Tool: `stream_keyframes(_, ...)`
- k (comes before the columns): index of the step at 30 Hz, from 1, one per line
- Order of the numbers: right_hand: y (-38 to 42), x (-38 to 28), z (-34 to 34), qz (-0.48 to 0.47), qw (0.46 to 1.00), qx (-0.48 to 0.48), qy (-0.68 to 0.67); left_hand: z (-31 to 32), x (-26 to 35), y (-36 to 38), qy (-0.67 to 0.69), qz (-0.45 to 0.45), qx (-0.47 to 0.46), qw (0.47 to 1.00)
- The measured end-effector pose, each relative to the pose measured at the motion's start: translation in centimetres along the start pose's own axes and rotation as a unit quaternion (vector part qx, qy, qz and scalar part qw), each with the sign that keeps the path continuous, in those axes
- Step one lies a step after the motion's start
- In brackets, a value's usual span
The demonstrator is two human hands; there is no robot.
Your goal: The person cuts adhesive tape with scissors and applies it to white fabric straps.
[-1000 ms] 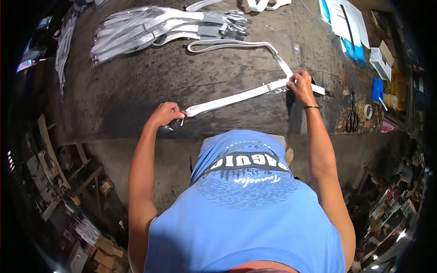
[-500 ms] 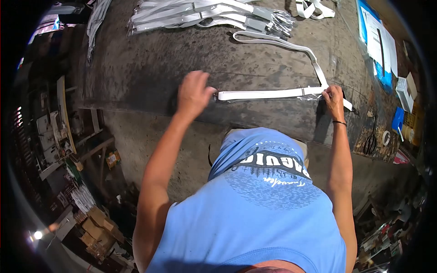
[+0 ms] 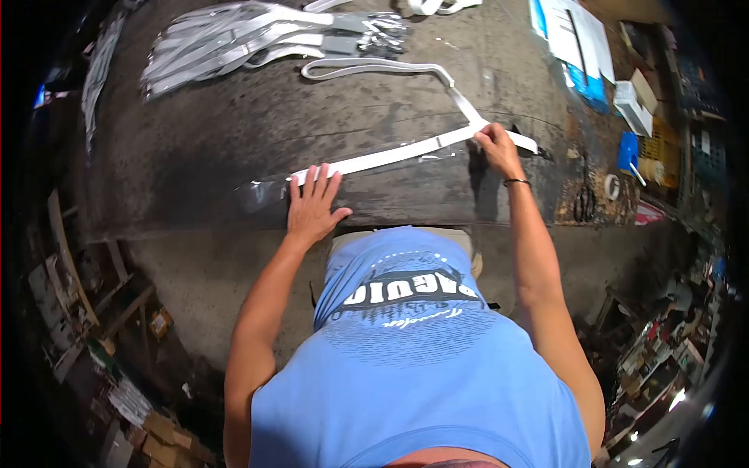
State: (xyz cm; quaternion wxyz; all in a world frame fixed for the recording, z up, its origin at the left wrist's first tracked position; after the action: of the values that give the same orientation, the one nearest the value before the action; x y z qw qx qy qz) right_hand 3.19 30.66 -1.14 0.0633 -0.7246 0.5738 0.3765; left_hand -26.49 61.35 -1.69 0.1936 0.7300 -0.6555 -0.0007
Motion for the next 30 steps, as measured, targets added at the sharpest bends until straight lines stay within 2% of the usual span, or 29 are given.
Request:
stream_keyframes(2, -0.6, 0.5, 0.0, -0.011, 1.0, 0.002, -0.006, 0.4, 0.2, -0.1, 0.002, -0.001, 0.007, 1.0)
stream_keyframes(7, -1.6, 0.5, -0.2, 0.011, 0.997, -0.074, 0.016, 0.8, 0.5, -0.1, -0.034, -0.031, 0.016, 0.999)
stream_keyframes(9, -0.9, -0.5, -0.4, -0.093, 0.976, 0.045, 0.19, 1.0, 0.6, -0.2, -0.02, -0.021, 0.047, 0.999)
stream_keyframes(10, -0.5, -1.7, -0.7, -0.078, 0.971, 0.045, 0.22, 1.0, 0.6, -0.3, -0.027, -0.025, 0.051, 0.998)
stream_keyframes(13, -0.5, -1.5, -0.4, -0.128, 0.964, 0.1, 0.211, 1.1, 0.5, -0.3, -0.044, -0.033, 0.056, 0.997)
stream_keyframes(14, -0.8, -1.0, -0.3, -0.123, 0.977, 0.073, 0.158, 1.0, 0.5, -0.2, -0.052, -0.035, 0.06, 0.996)
stream_keyframes(17, -1.2, -0.4, -0.2, -0.11, 0.983, 0.047, 0.136, 0.5, 0.5, -0.2, -0.053, -0.058, 0.025, 0.997)
stream_keyframes(23, -0.8, -0.3, -0.6, -0.098, 0.99, 0.067, 0.077, 0.4, -0.3, 0.2, -0.035, -0.059, 0.028, 0.997)
stream_keyframes(27, -1.2, 0.7, -0.3, -0.149, 0.981, 0.09, 0.086, 0.4, -0.6, 0.2, -0.03, -0.064, 0.023, 0.997)
stream_keyframes(30, -1.2, 0.6, -0.3, -0.14, 0.981, 0.088, 0.1, 0.0, -0.8, 0.6, -0.035, -0.051, 0.038, 0.997)
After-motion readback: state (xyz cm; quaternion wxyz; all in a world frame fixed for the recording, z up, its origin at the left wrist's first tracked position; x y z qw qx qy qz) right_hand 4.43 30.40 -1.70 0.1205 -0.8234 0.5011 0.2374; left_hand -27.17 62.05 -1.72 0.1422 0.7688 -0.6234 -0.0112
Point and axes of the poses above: each hand's wrist, its own y-axis away from the middle knuckle, its own z-axis out of the palm, x = y × z, the point moved 3 cm from there along -y, towards the middle knuckle, and after that the axes turned 4 degrees about y, right-handed, at the moved point
